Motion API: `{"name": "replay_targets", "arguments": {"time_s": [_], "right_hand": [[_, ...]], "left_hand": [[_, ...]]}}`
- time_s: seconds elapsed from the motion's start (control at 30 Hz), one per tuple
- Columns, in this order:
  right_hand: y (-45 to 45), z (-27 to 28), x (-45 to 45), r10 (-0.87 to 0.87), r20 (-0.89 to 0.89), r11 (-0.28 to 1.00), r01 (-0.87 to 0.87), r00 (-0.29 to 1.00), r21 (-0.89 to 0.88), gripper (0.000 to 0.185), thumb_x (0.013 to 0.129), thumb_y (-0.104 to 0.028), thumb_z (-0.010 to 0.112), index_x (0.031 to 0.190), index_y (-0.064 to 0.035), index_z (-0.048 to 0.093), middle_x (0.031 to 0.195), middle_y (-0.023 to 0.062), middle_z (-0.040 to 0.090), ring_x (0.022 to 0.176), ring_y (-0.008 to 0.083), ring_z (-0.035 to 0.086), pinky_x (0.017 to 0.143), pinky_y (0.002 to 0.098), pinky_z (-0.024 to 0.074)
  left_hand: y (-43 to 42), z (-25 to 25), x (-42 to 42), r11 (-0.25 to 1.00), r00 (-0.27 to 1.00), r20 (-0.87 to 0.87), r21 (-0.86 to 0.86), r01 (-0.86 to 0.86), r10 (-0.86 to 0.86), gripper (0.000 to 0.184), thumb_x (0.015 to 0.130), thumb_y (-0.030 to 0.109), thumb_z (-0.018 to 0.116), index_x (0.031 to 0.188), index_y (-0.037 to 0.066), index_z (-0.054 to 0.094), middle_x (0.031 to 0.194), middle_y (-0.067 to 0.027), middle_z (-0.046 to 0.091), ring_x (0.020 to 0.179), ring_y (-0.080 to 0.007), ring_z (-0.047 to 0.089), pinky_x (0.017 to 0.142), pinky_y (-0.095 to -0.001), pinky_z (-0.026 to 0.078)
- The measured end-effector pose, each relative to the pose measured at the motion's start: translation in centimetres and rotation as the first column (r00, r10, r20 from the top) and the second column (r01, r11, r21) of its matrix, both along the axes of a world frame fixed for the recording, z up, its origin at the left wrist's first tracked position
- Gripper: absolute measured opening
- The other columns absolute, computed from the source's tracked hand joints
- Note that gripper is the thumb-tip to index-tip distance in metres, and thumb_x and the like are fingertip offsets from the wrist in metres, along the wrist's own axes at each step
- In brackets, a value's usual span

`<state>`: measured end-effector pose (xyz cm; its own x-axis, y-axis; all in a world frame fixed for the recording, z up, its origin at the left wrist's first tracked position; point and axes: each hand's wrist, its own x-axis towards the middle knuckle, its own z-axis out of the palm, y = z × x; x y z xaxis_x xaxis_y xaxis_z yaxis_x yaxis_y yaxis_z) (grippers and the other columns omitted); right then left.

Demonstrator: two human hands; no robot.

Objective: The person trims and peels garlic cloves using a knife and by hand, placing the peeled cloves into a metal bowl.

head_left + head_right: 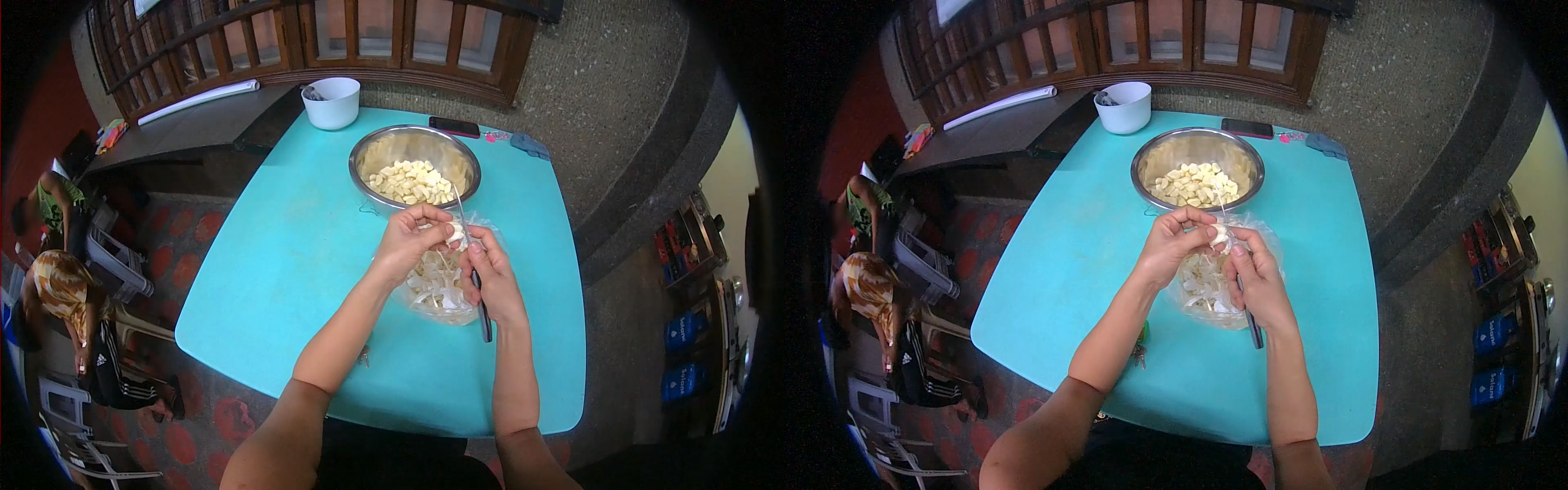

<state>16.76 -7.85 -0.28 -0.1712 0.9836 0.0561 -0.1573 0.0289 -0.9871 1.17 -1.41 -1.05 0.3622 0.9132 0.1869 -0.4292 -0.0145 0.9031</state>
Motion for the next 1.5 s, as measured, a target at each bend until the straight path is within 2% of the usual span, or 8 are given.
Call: {"name": "replay_targets", "arguments": {"time_s": [0.07, 0.27, 0.43, 0.53, 0.83, 1.03, 1.23, 1.5], "right_hand": [[0.0, 0.2, -0.1, -0.035, -0.008, 0.999, 0.035, 0.999, 0.000, 0.031, 0.098, -0.021, 0.040, 0.126, -0.0076, 0.037, 0.064, 0.0008, 0.045, 0.039, 0.0052, 0.035, 0.035, 0.0204, 0.0294], [-0.4, 0.9, 0.1, 0.106, -0.328, 0.986, -0.142, 0.939, -0.088, 0.033, 0.098, -0.021, 0.040, 0.129, -0.0091, 0.037, 0.066, 0.0014, 0.044, 0.038, 0.0060, 0.036, 0.034, 0.0209, 0.0293], [-0.3, 0.6, -0.2, 0.094, -0.336, 0.992, -0.117, 0.937, -0.049, 0.033, 0.098, -0.021, 0.040, 0.129, -0.0095, 0.037, 0.067, 0.0014, 0.044, 0.038, 0.0060, 0.035, 0.034, 0.0210, 0.0293], [-0.1, 0.4, 0.1, 0.088, -0.333, 0.992, -0.111, 0.939, -0.051, 0.034, 0.098, -0.021, 0.041, 0.130, -0.0096, 0.037, 0.067, 0.0011, 0.043, 0.038, 0.0056, 0.035, 0.034, 0.0209, 0.0294], [-0.3, 0.8, 0.1, 0.127, -0.356, 0.985, -0.161, 0.926, -0.068, 0.036, 0.099, -0.023, 0.039, 0.132, -0.0111, 0.036, 0.066, 0.0009, 0.042, 0.038, 0.0050, 0.034, 0.035, 0.0203, 0.0301], [-0.2, 0.6, 0.3, 0.144, -0.400, 0.980, -0.186, 0.905, -0.068, 0.034, 0.098, -0.024, 0.040, 0.131, -0.0125, 0.038, 0.066, 0.0009, 0.042, 0.038, 0.0048, 0.034, 0.034, 0.0201, 0.0296], [-0.1, 0.0, 0.3, 0.134, -0.458, 0.981, -0.183, 0.879, -0.063, 0.032, 0.097, -0.025, 0.042, 0.127, -0.0138, 0.040, 0.066, 0.0010, 0.042, 0.038, 0.0054, 0.033, 0.034, 0.0201, 0.0285], [0.0, -0.1, 0.2, 0.185, -0.524, 0.973, -0.231, 0.832, -0.023, 0.030, 0.097, -0.025, 0.043, 0.126, -0.0156, 0.040, 0.066, 0.0015, 0.042, 0.038, 0.0058, 0.033, 0.033, 0.0201, 0.0275]], "left_hand": [[0.0, 0.0, 0.0, 1.000, 1.000, 0.007, -0.013, 0.008, -0.008, 0.015, 0.083, 0.004, 0.064, 0.095, -0.002, 0.058, 0.086, -0.0091, 0.063, 0.075, -0.0150, 0.065, 0.065, -0.0239, 0.052], [-0.1, -0.1, 0.4, 0.999, 0.998, 0.054, -0.003, -0.045, 0.045, 0.016, 0.081, 0.006, 0.067, 0.094, -0.001, 0.059, 0.086, -0.0083, 0.064, 0.076, -0.0130, 0.063, 0.065, -0.0236, 0.052], [0.0, -0.5, 0.7, 0.994, 0.994, 0.053, 0.036, -0.101, 0.099, 0.014, 0.080, 0.007, 0.069, 0.091, 0.001, 0.061, 0.083, -0.0057, 0.065, 0.073, -0.0095, 0.060, 0.062, -0.0233, 0.050], [0.3, -0.7, 0.3, 1.000, 0.996, 0.083, -0.012, -0.028, 0.029, 0.014, 0.080, 0.007, 0.069, 0.089, 0.002, 0.061, 0.084, -0.0051, 0.065, 0.072, -0.0088, 0.059, 0.062, -0.0228, 0.048], [-0.1, 0.0, 0.2, 0.997, 0.998, 0.005, 0.047, -0.060, 0.059, 0.022, 0.080, 0.006, 0.068, 0.101, -0.001, 0.063, 0.084, -0.0046, 0.066, 0.071, -0.0076, 0.058, 0.064, -0.0212, 0.047], [-0.1, -0.1, 0.2, 0.995, 0.997, -0.014, 0.068, -0.072, 0.074, 0.021, 0.081, 0.005, 0.068, 0.101, -0.001, 0.064, 0.088, -0.0060, 0.066, 0.076, -0.0084, 0.060, 0.069, -0.0219, 0.049], [0.4, -1.1, 0.6, 0.998, 0.999, 0.018, 0.055, -0.044, 0.043, 0.020, 0.083, 0.006, 0.066, 0.103, 0.001, 0.065, 0.092, -0.0056, 0.066, 0.083, -0.0102, 0.061, 0.073, -0.0240, 0.050], [0.6, -1.7, 0.5, 0.992, 0.970, 0.208, 0.012, 0.125, -0.125, 0.023, 0.086, 0.009, 0.063, 0.108, 0.002, 0.063, 0.102, -0.0067, 0.065, 0.090, -0.0136, 0.061, 0.080, -0.0293, 0.051]]}}
